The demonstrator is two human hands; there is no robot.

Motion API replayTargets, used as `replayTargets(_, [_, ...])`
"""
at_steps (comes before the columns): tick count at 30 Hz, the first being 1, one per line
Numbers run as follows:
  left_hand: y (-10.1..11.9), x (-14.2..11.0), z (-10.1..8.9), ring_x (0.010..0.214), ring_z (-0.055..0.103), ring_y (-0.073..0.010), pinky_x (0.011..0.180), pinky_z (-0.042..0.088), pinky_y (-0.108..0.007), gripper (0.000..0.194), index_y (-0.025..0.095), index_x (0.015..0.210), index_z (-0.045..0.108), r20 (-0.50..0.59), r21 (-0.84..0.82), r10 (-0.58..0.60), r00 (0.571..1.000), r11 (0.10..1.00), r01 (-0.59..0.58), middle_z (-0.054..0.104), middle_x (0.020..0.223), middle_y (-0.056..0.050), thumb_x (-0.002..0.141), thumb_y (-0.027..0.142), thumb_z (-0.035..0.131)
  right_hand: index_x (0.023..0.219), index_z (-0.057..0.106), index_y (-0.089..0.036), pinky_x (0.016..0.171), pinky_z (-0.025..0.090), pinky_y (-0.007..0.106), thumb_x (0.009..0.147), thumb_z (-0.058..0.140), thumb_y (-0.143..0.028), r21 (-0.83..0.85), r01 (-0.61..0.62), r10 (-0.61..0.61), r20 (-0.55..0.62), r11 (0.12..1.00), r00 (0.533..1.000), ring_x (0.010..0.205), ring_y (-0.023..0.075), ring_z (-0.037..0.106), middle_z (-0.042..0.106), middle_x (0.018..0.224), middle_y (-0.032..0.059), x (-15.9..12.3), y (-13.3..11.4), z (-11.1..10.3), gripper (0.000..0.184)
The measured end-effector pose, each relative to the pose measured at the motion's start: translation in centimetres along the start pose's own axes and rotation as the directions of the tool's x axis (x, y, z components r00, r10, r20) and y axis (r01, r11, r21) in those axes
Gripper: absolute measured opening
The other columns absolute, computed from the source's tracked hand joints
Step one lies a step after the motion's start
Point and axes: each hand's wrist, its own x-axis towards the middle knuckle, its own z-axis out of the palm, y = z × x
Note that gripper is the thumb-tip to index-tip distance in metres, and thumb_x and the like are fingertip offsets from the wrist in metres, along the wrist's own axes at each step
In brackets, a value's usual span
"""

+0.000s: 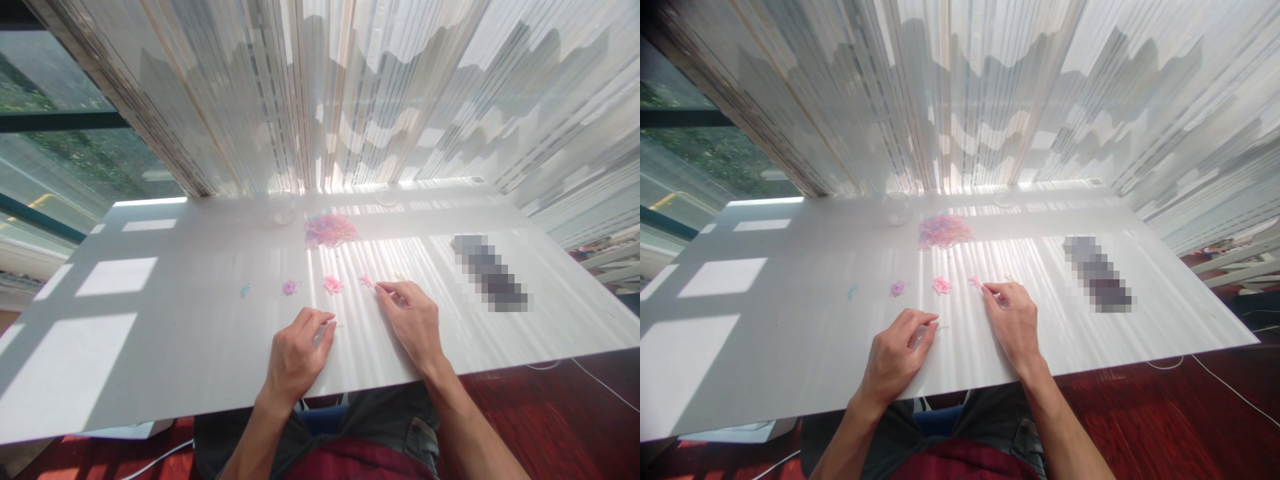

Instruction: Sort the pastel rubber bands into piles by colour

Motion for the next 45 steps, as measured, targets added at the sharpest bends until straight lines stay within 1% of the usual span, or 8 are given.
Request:
replayTargets(14, [0.1,0.2,0.1,0.066,0.065,-0.0097,0.059,0.048,-0.021,0.012,0.021,0.105,0.068,-0.002,-0.006,-0.013,1.0,1.0,0.013,0.072,0.092,0.0,0.1,0.021,0.057,0.089,0.079,-0.022,0.075,0.051,0.035,0.092,0.062,-0.043,0.059,-0.139,0.139,0.005,0.989,0.99,0.07,0.019,0.064,0.074,0.084,0.0039,0.2,0.0,0.0,0.028])
replayTargets(19, [0.1,0.1,0.1,0.065,0.065,-0.01,0.06,0.049,-0.02,0.012,0.021,0.105,0.069,-0.006,-0.002,-0.008,1.0,1.0,0.008,0.072,0.091,0.0,0.1,0.021,0.057,0.086,0.078,-0.021,0.075,0.051,0.037,0.093,0.06,-0.046,0.043,-0.12,0.118,0.031,0.992,0.993,0.071,0.0199,0.064,0.074,0.084,0.0049,0.1,-0.4,-0.2,0.031])
replayTargets(22, [0.1,0.2,0.0,0.066,0.065,-0.0102,0.06,0.049,-0.02,0.013,0.022,0.104,0.069,-0.002,-0.004,-0.012,1.0,1.0,0.012,0.072,0.091,0.0,0.1,0.021,0.057,0.089,0.078,-0.021,0.073,0.051,0.036,0.093,0.061,-0.045,0.066,-0.133,0.13,0.061,0.989,0.99,0.07,0.0192,0.063,0.074,0.085,0.0045,-0.2,-1.1,0.0,0.029])
replayTargets(25, [0.1,0.2,0.0,0.065,0.065,-0.0102,0.06,0.049,-0.021,0.012,0.022,0.104,0.069,0.004,-0.015,-0.017,1.0,1.0,0.017,0.073,0.092,0.0,0.099,0.02,0.057,0.09,0.078,-0.021,0.073,0.051,0.035,0.093,0.062,-0.041,0.103,-0.147,0.138,0.095,0.984,0.986,0.071,0.0188,0.064,0.074,0.085,0.0042,-0.4,-2.0,0.6,0.026])
replayTargets(29, [0.1,0.2,0.0,0.064,0.063,-0.0103,0.061,0.049,-0.021,0.013,0.022,0.104,0.069,0.008,-0.031,-0.016,1.0,0.999,0.017,0.073,0.093,0.0,0.1,0.02,0.057,0.089,0.077,-0.02,0.074,0.051,0.034,0.094,0.061,-0.036,0.127,-0.113,0.093,0.153,0.985,0.984,0.072,0.0188,0.065,0.074,0.086,0.0049,-0.1,-3.5,1.8,0.023])
replayTargets(34, [0.0,0.2,0.0,0.063,0.063,-0.0101,0.062,0.05,-0.021,0.012,0.022,0.104,0.068,0.008,-0.037,-0.023,1.0,0.999,0.024,0.073,0.093,0.0,0.1,0.021,0.057,0.087,0.076,-0.021,0.073,0.052,0.034,0.097,0.059,-0.04,0.118,-0.046,0.025,0.176,0.992,0.984,0.069,0.019,0.064,0.073,0.085,0.0054,0.6,-4.7,2.7,0.028])
replayTargets(41, [0.1,0.2,0.0,0.061,0.062,-0.01,0.061,0.05,-0.022,0.012,0.022,0.105,0.068,-0.001,-0.042,-0.029,1.0,0.999,0.029,0.072,0.093,0.0,0.1,0.02,0.057,0.091,0.077,-0.022,0.073,0.053,0.034,0.097,0.059,-0.042,0.146,-0.041,0.009,0.217,0.988,0.976,0.069,0.0189,0.065,0.073,0.086,0.0055,0.5,-4.8,2.9,0.029])
replayTargets(45, [0.1,0.2,0.0,0.063,0.063,-0.0106,0.062,0.05,-0.022,0.013,0.022,0.106,0.069,-0.002,-0.046,-0.029,1.0,0.999,0.029,0.073,0.093,0.0,0.1,0.021,0.057,0.092,0.078,-0.022,0.073,0.053,0.035,0.096,0.061,-0.042,0.15,-0.063,0.031,0.207,0.987,0.978,0.068,0.0182,0.064,0.073,0.086,0.0049,0.4,-3.8,2.0,0.027])
